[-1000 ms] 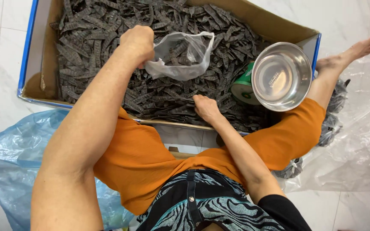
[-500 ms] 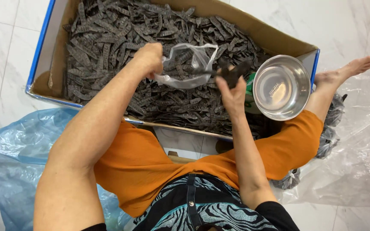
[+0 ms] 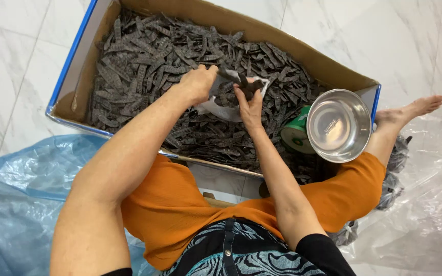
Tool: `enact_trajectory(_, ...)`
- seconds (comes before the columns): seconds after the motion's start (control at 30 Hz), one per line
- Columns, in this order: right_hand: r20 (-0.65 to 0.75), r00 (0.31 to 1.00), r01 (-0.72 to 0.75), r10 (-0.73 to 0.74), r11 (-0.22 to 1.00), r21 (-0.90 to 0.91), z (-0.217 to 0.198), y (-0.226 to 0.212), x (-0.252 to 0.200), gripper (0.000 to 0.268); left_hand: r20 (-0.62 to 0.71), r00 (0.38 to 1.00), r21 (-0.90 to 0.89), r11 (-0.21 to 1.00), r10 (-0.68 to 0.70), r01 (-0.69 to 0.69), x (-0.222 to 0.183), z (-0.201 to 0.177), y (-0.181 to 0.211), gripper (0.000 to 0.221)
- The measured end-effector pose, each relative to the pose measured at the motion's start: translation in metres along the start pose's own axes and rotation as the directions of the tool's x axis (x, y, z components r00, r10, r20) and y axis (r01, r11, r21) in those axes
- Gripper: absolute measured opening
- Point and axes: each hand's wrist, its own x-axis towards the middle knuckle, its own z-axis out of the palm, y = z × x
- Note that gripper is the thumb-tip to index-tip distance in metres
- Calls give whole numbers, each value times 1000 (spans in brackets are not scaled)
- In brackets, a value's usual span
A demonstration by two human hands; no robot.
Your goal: The person sits on the floor and packs dark dried seaweed pieces from a large cardboard box into small clear plastic bags. They fill one bag, place it on a metal scale, add more pieces, then tie the bag closed and set it aside.
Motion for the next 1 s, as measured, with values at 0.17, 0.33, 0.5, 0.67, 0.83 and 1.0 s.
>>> enact_trajectory(0.17, 51, 997, -41, 57, 960, -276, -20, 4, -15, 27, -118, 993, -2, 1000, 30, -30, 10, -6, -14, 51)
enact_trajectory(0.33, 264, 963, 146, 54, 720, -678, -27, 0, -6, 30, -190, 955, 62, 974, 227, -219, 2, -19, -8, 24)
enact_trajectory(0.5, 470, 863, 378, 185, 381, -844, -9, 3, 14, 37, -59, 973, 167, 963, 222, -210, 6, -3, -4, 12)
enact_trajectory(0.67, 366, 909, 254, 200, 433, -865, 12, -30, 47, 72, 55, 997, 302, 951, 45, -60, 15, 16, -21, 25)
enact_trajectory(0.83, 373, 928, 301, -23, 637, -709, -3, -46, 55, 43, -31, 999, 254, 967, -24, 31, 12, 9, -23, 27)
enact_trajectory(1.0, 51, 998, 56, -41, 941, -335, -54, -51, 27, 14, -202, 977, 78, 993, -72, 90, 21, -7, -26, 40)
